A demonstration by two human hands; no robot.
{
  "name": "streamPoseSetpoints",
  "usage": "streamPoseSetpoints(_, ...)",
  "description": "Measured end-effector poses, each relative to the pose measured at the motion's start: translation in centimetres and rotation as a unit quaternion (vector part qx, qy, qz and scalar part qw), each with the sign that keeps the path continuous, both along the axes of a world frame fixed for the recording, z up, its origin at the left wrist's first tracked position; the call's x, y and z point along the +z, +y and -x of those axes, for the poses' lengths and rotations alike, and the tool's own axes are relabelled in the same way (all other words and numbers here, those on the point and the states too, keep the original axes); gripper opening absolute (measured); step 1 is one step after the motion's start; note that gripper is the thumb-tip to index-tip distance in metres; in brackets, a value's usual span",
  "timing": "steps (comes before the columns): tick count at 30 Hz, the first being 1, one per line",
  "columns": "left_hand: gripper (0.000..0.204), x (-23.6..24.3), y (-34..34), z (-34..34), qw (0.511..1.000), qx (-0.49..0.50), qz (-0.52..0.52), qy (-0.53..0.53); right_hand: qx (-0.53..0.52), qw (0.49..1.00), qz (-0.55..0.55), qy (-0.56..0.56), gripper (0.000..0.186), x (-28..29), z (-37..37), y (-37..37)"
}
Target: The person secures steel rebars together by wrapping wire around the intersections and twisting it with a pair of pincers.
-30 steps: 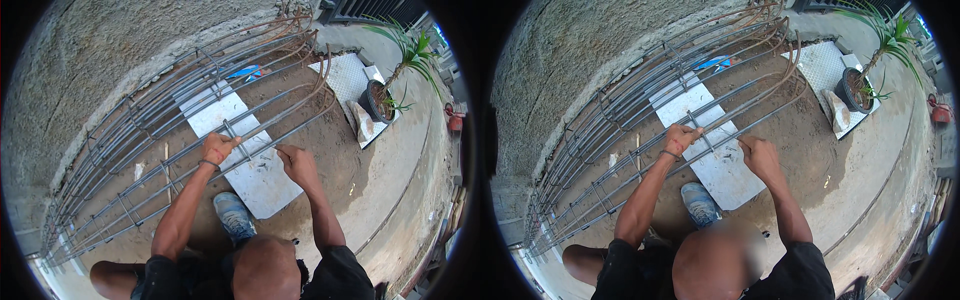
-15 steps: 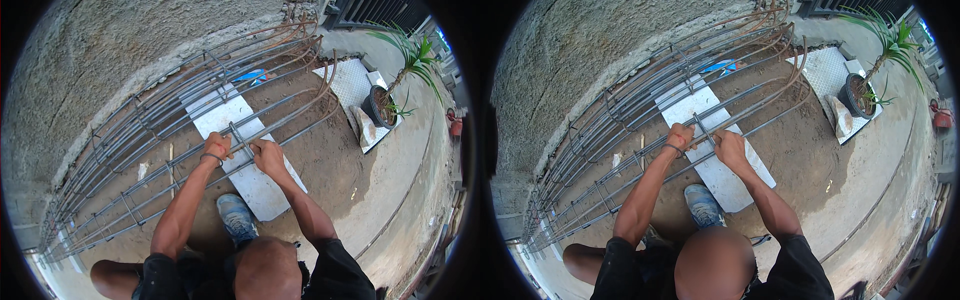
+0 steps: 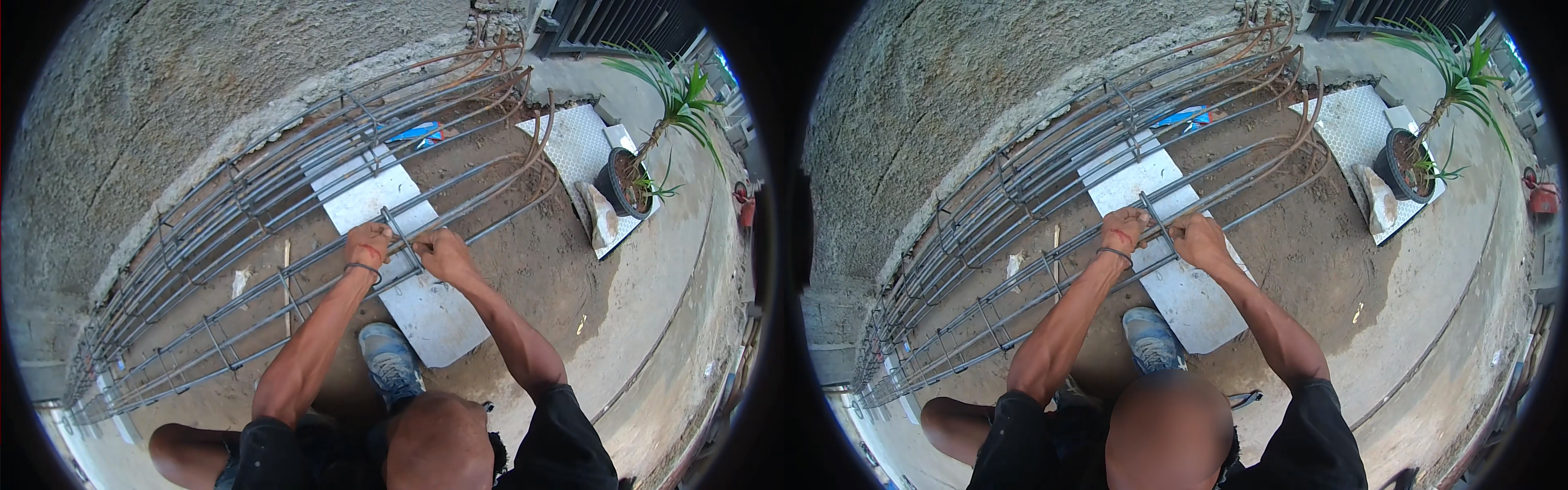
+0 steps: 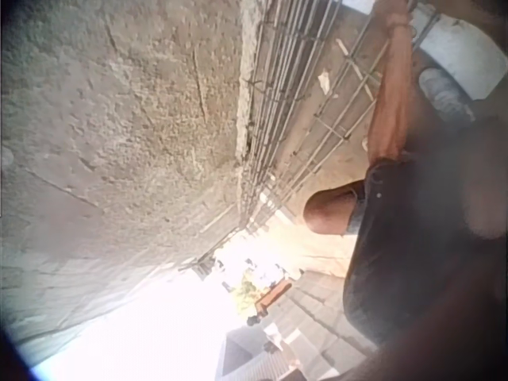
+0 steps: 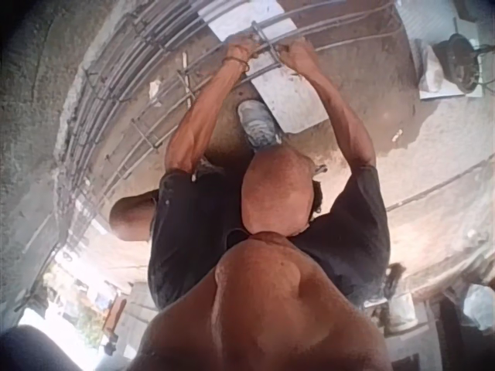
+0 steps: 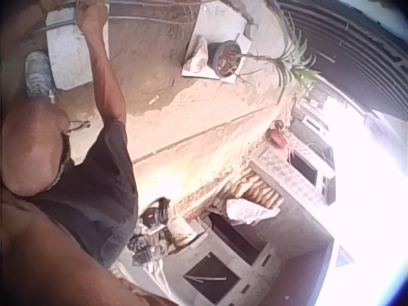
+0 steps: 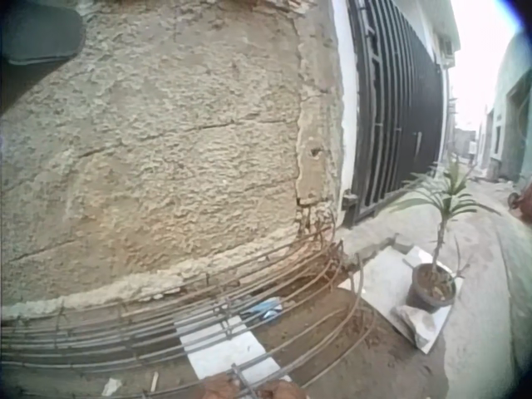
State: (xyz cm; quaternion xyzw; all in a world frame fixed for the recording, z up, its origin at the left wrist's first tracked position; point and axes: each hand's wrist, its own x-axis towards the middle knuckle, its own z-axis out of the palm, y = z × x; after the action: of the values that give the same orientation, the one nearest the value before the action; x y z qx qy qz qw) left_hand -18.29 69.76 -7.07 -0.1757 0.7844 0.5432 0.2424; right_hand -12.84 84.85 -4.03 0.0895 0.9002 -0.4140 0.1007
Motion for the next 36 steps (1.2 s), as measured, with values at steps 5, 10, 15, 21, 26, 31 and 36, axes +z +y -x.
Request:
streamPoseSetpoints(5, 0.006, 1.7, 1.4, -1.9, 0.955, -0.053, 0.144, 0.252, 0.148, 0.976, -0.139, 0.080, 0.014, 0.6, 1.8, 0.7)
streamPoseSetpoints(10, 0.012, 1.3, 0.8, -2.4, 0.851, -0.173, 0.236, 0.437, 0.312, 0.887, -0.247, 0.235, 0.015, 2.5, 3.6, -0.1)
streamPoseSetpoints(15, 0.012, 0.7, 0.7, -3.0, 0.843, -0.128, 0.194, 0.485, 0.455, 0.751, -0.366, 0.307, 0.014, 5.3, 6.4, -0.3)
streamPoseSetpoints(21, 0.016, 0.1, 3.4, -4.9, 0.888, 0.035, 0.161, 0.429, 0.564, 0.638, -0.372, 0.370, 0.015, 5.6, 10.1, -1.8)
streamPoseSetpoints(26, 0.015, 1.7, 5.6, -7.0, 0.900, 0.173, 0.052, 0.396, 0.619, 0.532, -0.393, 0.424, 0.013, 5.4, 11.1, -4.8)
streamPoseSetpoints(31, 0.019, 2.6, 3.1, -5.1, 0.965, 0.081, 0.102, 0.227, 0.629, 0.462, -0.454, 0.430, 0.015, 7.6, 8.9, -5.9)
streamPoseSetpoints(36, 0.016, 1.8, 2.3, -3.2, 0.935, 0.087, 0.210, 0.273, 0.604, 0.523, -0.424, 0.427, 0.006, 9.4, 8.9, -3.8)
